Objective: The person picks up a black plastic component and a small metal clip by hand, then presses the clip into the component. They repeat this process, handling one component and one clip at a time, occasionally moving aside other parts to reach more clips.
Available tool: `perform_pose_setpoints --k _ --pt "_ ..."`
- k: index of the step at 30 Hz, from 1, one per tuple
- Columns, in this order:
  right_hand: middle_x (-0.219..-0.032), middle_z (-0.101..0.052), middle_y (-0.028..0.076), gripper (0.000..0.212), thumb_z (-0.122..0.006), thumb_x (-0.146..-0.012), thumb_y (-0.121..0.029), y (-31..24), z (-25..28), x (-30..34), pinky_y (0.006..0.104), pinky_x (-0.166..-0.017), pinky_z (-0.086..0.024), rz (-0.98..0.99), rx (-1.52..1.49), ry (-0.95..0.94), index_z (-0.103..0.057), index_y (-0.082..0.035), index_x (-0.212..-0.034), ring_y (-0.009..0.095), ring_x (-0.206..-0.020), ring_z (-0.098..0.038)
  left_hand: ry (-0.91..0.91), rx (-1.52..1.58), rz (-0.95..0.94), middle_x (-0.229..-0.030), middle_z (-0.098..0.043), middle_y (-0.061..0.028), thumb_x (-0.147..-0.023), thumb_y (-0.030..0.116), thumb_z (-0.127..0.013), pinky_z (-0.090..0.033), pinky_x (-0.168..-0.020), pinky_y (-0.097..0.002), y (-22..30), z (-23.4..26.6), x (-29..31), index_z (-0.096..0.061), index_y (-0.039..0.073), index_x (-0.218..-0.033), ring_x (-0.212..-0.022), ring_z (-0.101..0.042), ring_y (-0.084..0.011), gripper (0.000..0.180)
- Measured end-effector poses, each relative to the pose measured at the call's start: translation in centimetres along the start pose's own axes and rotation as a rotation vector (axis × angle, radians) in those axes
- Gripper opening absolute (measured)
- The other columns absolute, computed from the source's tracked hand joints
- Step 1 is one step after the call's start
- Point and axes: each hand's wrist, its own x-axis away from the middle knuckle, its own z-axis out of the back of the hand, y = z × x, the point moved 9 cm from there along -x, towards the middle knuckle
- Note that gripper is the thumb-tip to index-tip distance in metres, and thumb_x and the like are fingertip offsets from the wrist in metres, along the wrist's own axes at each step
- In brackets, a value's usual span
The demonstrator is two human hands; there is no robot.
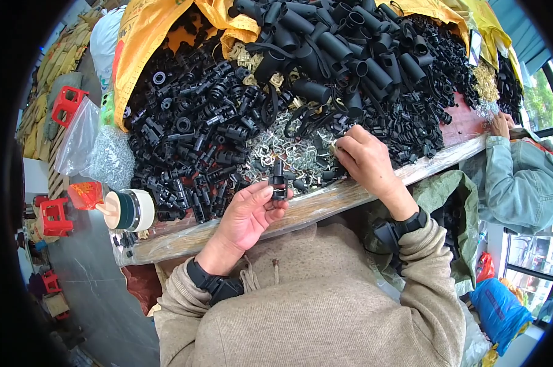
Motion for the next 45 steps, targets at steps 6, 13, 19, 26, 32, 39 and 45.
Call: perform_pose_setpoints --k 6,13,19,26,32,39,45 --pt "-0.068 -0.048 0.004 0.005 -0.059 -0.074 -0.002 1.3 0.8 0.5 0.0226 -0.050 -0.035 -0.214 -0.203 -0.019 -0.055 0.001 -0.075 0.011 -0.058 -0.045 -0.010 -0.005 0.017 -0.096 -0.058 -0.0141 -0.084 0.012 -0.051 -0.052 -0.068 -0.0229 -0.6 -0.3 -0.7 -0.051 -0.003 -0.106 -0.080 -0.060 -0.0170 0.026" --pt "-0.068 -0.050 0.001 0.014 -0.060 -0.078 -0.012 -4.6 -2.3 -1.1 0.0224 -0.056 -0.034 -0.119 -0.839 -0.227 -0.056 0.001 -0.073 0.009 -0.062 -0.043 0.021 -0.004 0.018 -0.093 -0.059 -0.0118 -0.082 0.011 -0.054 -0.052 -0.067 -0.0233 -0.6 0.0 -0.3 -0.052 -0.002 -0.105 -0.079 -0.060 -0.0185 0.026" --pt "-0.066 -0.050 0.000 0.014 -0.060 -0.079 -0.014 -5.4 -3.8 -0.7 0.0227 -0.053 -0.035 -0.114 -0.887 -0.282 -0.058 -0.001 -0.075 0.008 -0.061 -0.043 0.003 0.004 0.024 -0.091 -0.060 -0.0084 -0.081 0.010 -0.056 -0.051 -0.067 -0.0220 -0.6 -0.2 -0.1 -0.054 0.000 -0.103 -0.078 -0.061 -0.0172 0.025" --pt "-0.065 -0.049 -0.001 0.015 -0.062 -0.078 -0.015 -4.9 -6.0 0.1 0.0218 -0.050 -0.035 -0.279 -0.983 -0.279 -0.057 -0.001 -0.074 0.007 -0.058 -0.042 0.012 -0.013 0.033 -0.089 -0.060 -0.0090 -0.081 0.013 -0.057 -0.052 -0.066 -0.0228 -0.5 0.5 0.0 -0.054 0.000 -0.102 -0.077 -0.061 -0.0183 0.025" --pt "-0.067 -0.048 -0.001 0.014 -0.066 -0.073 -0.010 -3.0 -6.0 1.0 0.0214 -0.049 -0.034 -0.473 -0.902 -0.305 -0.055 -0.002 -0.076 0.008 -0.058 -0.044 0.064 -0.047 0.016 -0.085 -0.060 -0.0102 -0.081 0.014 -0.055 -0.052 -0.063 -0.0210 0.2 0.5 0.4 -0.054 -0.002 -0.100 -0.073 -0.060 -0.0156 0.025" --pt "-0.070 -0.048 0.006 0.019 -0.065 -0.068 -0.010 -4.9 -4.8 1.0 0.0298 -0.049 -0.040 0.006 -0.184 -0.332 -0.054 -0.005 -0.082 0.021 -0.058 -0.051 0.037 -0.029 -0.072 -0.086 -0.060 -0.0121 -0.081 0.014 -0.053 -0.051 -0.063 -0.0200 1.9 0.5 1.1 -0.055 -0.003 -0.097 -0.072 -0.060 -0.0137 0.023" --pt "-0.071 -0.048 0.009 0.019 -0.064 -0.067 -0.013 -5.5 -5.7 0.6 0.0357 -0.051 -0.041 0.032 -0.042 -0.375 -0.052 -0.004 -0.079 0.029 -0.063 -0.052 0.094 -0.002 -0.059 -0.085 -0.060 -0.0117 -0.081 0.014 -0.053 -0.051 -0.062 -0.0192 1.2 0.7 1.4 -0.053 -0.003 -0.098 -0.071 -0.060 -0.0130 0.024"
